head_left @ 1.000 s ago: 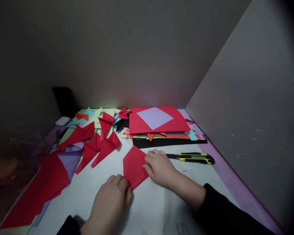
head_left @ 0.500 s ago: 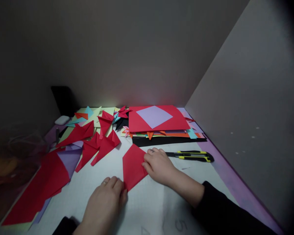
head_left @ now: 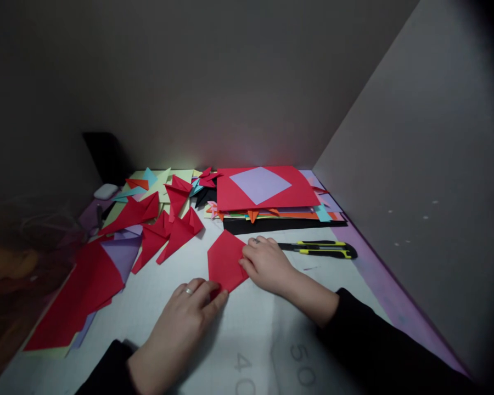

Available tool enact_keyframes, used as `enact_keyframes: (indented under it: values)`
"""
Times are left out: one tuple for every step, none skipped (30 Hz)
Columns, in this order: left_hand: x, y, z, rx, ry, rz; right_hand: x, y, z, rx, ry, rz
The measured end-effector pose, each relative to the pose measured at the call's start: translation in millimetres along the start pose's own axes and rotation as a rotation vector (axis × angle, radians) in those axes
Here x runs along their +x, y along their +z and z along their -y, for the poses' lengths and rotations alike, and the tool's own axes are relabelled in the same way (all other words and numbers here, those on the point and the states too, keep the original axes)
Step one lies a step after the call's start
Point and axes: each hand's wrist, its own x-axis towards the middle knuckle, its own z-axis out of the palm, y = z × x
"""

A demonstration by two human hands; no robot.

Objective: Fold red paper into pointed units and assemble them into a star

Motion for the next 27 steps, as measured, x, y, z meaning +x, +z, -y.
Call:
enact_keyframes:
  values:
    - [1, -1.6, -2, 0.016, -0.008, 0.022, 1, 0, 0, 0.001, 0.000, 0.000]
    - [2, -2.7, -4, 0.035, -0.018, 0.043, 1, 1, -1, 0.003, -0.001, -0.002]
    - [3, -3.3, -6, 0.058, -0.030, 0.065, 1, 1, -1, 0.007, 0.001, -0.004]
    - [4, -3.3, -8, 0.082, -0.043, 0.086, 1, 1, -2, 0.017, 0.008, -0.012]
    - [4, -2.9, -9, 0.103, -0.056, 0.103, -1, 0, -3, 0.034, 0.021, -0.035]
    - [4, -2.1, -11, 0.121, -0.067, 0.111, -3, -1, -4, 0.059, 0.035, -0.079]
    - [4, -1.1, -12, 0.134, -0.076, 0.115, -7, -2, -5, 0.086, 0.039, -0.142]
    - [4, -0.1, -12, 0.140, -0.081, 0.117, -13, -3, -4, 0.111, 0.025, -0.212]
    - [4, 0.7, -13, 0.143, -0.081, 0.117, -19, -3, -3, 0.126, -0.019, -0.285]
    - [4, 1.3, -13, 0.145, -0.078, 0.117, -26, -3, -1, 0.124, -0.103, -0.319]
    - [4, 1.6, -13, 0.146, -0.075, 0.116, -33, -2, 3, 0.108, -0.213, -0.307]
    - [4, 1.6, -13, 0.146, -0.073, 0.117, -39, 0, 7, 0.087, -0.317, -0.270]
    - [4, 1.3, -13, 0.143, -0.073, 0.120, -44, 4, 11, 0.062, -0.401, -0.208]
    - [4, 0.7, -12, 0.137, -0.074, 0.122, -48, 8, 15, 0.038, -0.450, -0.159]
    - [4, 0.0, -12, 0.130, -0.076, 0.124, -51, 12, 20, 0.009, -0.455, -0.109]
    - [4, -0.8, -12, 0.122, -0.077, 0.124, -53, 15, 23, -0.022, -0.441, -0.062]
    - [4, -1.7, -12, 0.113, -0.079, 0.124, -54, 17, 26, -0.052, -0.416, -0.018]
    - [4, -2.4, -12, 0.101, -0.080, 0.123, -54, 17, 28, -0.079, -0.383, 0.027]
    - [4, -3.0, -12, 0.089, -0.084, 0.124, -53, 15, 29, -0.104, -0.343, 0.072]
    - [4, -3.4, -12, 0.076, -0.089, 0.125, -52, 12, 29, -0.127, -0.293, 0.117]
    - [4, -3.6, -12, 0.064, -0.096, 0.126, -51, 6, 28, -0.148, -0.232, 0.160]
    - [4, -3.5, -12, 0.055, -0.101, 0.126, -49, 0, 26, -0.170, -0.153, 0.202]
    - [4, -3.4, -12, 0.049, -0.104, 0.124, -48, -7, 22, -0.191, -0.065, 0.238]
    - [4, -3.4, -12, 0.046, -0.106, 0.122, -46, -14, 18, -0.210, 0.021, 0.272]
    - [4, -3.5, -12, 0.047, -0.106, 0.122, -44, -20, 14, -0.224, 0.106, 0.307]
    - [4, -3.8, -12, 0.049, -0.102, 0.124, -43, -26, 10, -0.230, 0.162, 0.332]
    - [5, -4.4, -12, 0.055, -0.097, 0.131, -42, -31, 6, -0.235, 0.200, 0.360]
